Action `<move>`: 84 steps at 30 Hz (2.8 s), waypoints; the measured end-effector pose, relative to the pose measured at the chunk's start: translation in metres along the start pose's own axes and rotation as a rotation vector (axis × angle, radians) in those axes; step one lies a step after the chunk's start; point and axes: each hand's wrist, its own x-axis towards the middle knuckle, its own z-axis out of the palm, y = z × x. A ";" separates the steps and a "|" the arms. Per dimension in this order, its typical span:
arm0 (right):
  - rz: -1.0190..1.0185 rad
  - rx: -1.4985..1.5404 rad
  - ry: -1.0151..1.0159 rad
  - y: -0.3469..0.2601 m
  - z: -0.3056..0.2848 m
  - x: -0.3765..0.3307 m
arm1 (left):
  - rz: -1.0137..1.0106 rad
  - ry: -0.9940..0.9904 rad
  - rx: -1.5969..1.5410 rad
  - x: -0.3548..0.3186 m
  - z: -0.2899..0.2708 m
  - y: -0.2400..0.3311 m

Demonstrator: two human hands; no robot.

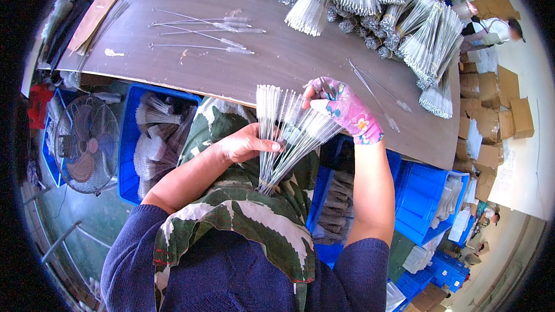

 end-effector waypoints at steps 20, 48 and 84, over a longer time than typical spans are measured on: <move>-0.020 -0.078 0.018 -0.012 0.013 0.010 | -0.057 -0.140 -0.179 -0.006 -0.001 0.012; -0.088 -0.091 -0.185 -0.013 -0.005 0.004 | 0.018 -0.233 0.022 0.002 -0.020 -0.005; 0.212 -0.414 -0.111 -0.036 0.020 -0.006 | 0.192 0.016 0.196 0.003 0.012 -0.020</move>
